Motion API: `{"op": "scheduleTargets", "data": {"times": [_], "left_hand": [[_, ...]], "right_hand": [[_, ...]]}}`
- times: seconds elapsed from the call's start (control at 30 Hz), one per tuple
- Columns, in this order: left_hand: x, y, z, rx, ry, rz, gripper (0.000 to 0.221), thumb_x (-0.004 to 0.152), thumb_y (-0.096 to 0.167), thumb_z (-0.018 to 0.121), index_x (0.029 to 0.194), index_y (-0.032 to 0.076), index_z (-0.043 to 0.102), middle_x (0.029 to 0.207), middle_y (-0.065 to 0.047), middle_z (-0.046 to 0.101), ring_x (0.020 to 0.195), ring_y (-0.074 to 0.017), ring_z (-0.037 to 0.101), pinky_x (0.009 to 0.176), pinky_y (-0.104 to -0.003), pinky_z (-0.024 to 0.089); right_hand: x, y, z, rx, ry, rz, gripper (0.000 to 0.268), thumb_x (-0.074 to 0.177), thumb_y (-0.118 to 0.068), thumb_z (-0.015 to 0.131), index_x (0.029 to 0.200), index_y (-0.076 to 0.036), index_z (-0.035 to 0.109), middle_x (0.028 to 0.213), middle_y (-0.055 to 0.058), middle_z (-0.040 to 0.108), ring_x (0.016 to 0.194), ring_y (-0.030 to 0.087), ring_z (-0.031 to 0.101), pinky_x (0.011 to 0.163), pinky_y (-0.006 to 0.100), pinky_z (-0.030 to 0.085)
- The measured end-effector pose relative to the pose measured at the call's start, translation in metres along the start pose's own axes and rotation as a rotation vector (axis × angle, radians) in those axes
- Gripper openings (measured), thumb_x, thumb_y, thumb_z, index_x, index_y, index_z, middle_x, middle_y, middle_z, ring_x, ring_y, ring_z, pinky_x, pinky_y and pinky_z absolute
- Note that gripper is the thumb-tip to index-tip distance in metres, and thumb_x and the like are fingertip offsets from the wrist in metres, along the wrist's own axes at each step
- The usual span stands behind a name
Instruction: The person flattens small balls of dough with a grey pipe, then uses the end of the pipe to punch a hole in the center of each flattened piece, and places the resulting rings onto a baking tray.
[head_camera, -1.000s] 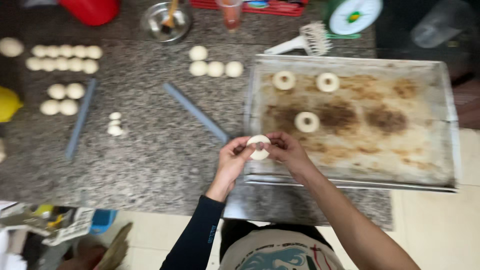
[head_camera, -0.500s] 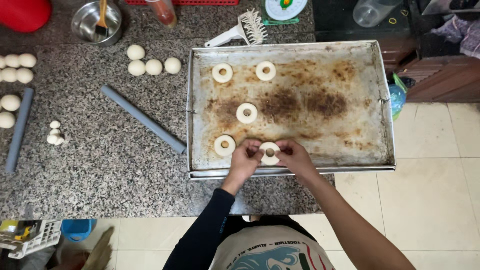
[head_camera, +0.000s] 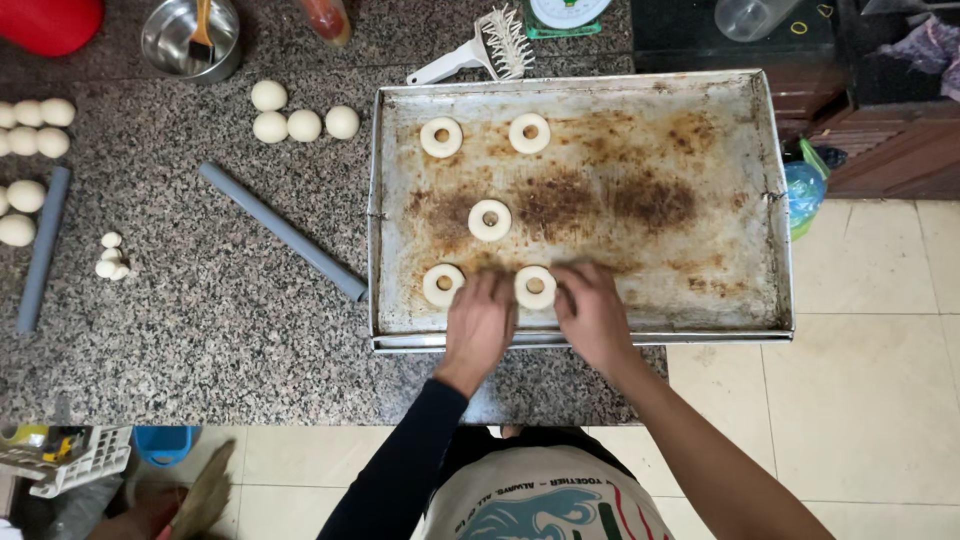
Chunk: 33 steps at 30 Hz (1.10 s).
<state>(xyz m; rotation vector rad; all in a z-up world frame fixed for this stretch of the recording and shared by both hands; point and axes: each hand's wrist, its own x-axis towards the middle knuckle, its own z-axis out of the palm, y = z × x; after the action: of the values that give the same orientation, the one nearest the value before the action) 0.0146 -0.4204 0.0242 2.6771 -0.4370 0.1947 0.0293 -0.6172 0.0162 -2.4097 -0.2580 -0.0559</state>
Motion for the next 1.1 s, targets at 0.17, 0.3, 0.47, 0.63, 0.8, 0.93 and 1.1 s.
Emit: {"op": "scheduleTargets", "data": {"times": [0.17,0.3,0.47,0.63,0.8,0.93,1.1], "left_hand": [[-0.021,0.002,-0.009,0.027,-0.081,0.19,0.041,0.101,0.024,0.056,0.135,0.002,0.063,0.145,-0.017,0.058,0.142,-0.0335,0.046,0.118,-0.053,0.035],[-0.026,-0.003,-0.017,-0.026,-0.141,0.2,0.043,0.102,0.028,0.053,0.139,0.005,0.061,0.152,-0.014,0.054,0.145,-0.0326,0.041,0.121,-0.054,0.025],[-0.031,-0.027,-0.049,-0.176,-0.041,0.136,0.046,0.102,0.028,0.055,0.142,0.005,0.058,0.154,-0.017,0.051,0.148,-0.0334,0.038,0.122,-0.052,0.024],[-0.047,-0.113,-0.106,-0.132,0.14,-0.091,0.042,0.101,0.026,0.058,0.139,0.006,0.06,0.151,-0.018,0.054,0.145,-0.0364,0.045,0.121,-0.05,0.031],[-0.086,-0.254,-0.173,-0.182,0.393,-0.34,0.042,0.099,0.022,0.061,0.137,0.004,0.061,0.144,-0.02,0.059,0.137,-0.0394,0.052,0.115,-0.045,0.041],[-0.112,-0.376,-0.226,-0.145,0.442,-0.445,0.043,0.096,0.024,0.064,0.135,0.005,0.062,0.136,-0.022,0.064,0.128,-0.0417,0.059,0.109,-0.045,0.046],[-0.116,-0.504,-0.281,-0.183,0.347,-0.651,0.047,0.093,0.027,0.067,0.136,0.009,0.062,0.128,-0.022,0.067,0.114,-0.0417,0.066,0.095,-0.046,0.054]], "right_hand": [[-0.021,-0.013,-0.013,-0.129,-0.037,-0.205,0.028,0.09,-0.009,0.065,0.117,-0.005,0.071,0.125,0.011,0.066,0.121,0.032,0.059,0.103,0.048,0.047],[-0.018,-0.019,-0.011,-0.111,0.059,-0.189,0.032,0.09,-0.011,0.066,0.121,-0.002,0.069,0.124,0.014,0.065,0.118,0.035,0.058,0.101,0.049,0.046],[0.028,-0.056,0.006,0.008,0.133,-0.231,0.029,0.091,-0.012,0.067,0.119,-0.005,0.069,0.123,0.015,0.066,0.116,0.037,0.06,0.1,0.046,0.049],[0.099,-0.142,0.046,0.119,0.1,-0.375,0.032,0.093,-0.014,0.068,0.123,-0.005,0.068,0.121,0.017,0.067,0.114,0.038,0.063,0.098,0.045,0.05],[0.156,-0.247,0.113,0.21,-0.027,-0.434,0.033,0.095,-0.019,0.069,0.126,-0.008,0.066,0.113,0.014,0.07,0.107,0.032,0.068,0.094,0.043,0.054],[0.193,-0.33,0.18,0.257,-0.11,-0.402,0.037,0.094,-0.023,0.069,0.128,-0.008,0.066,0.115,0.012,0.072,0.096,0.029,0.069,0.079,0.04,0.056],[0.236,-0.405,0.256,0.3,-0.266,-0.366,0.042,0.096,-0.024,0.067,0.131,-0.003,0.062,0.12,0.015,0.069,0.102,0.026,0.069,0.068,0.037,0.057]]}}
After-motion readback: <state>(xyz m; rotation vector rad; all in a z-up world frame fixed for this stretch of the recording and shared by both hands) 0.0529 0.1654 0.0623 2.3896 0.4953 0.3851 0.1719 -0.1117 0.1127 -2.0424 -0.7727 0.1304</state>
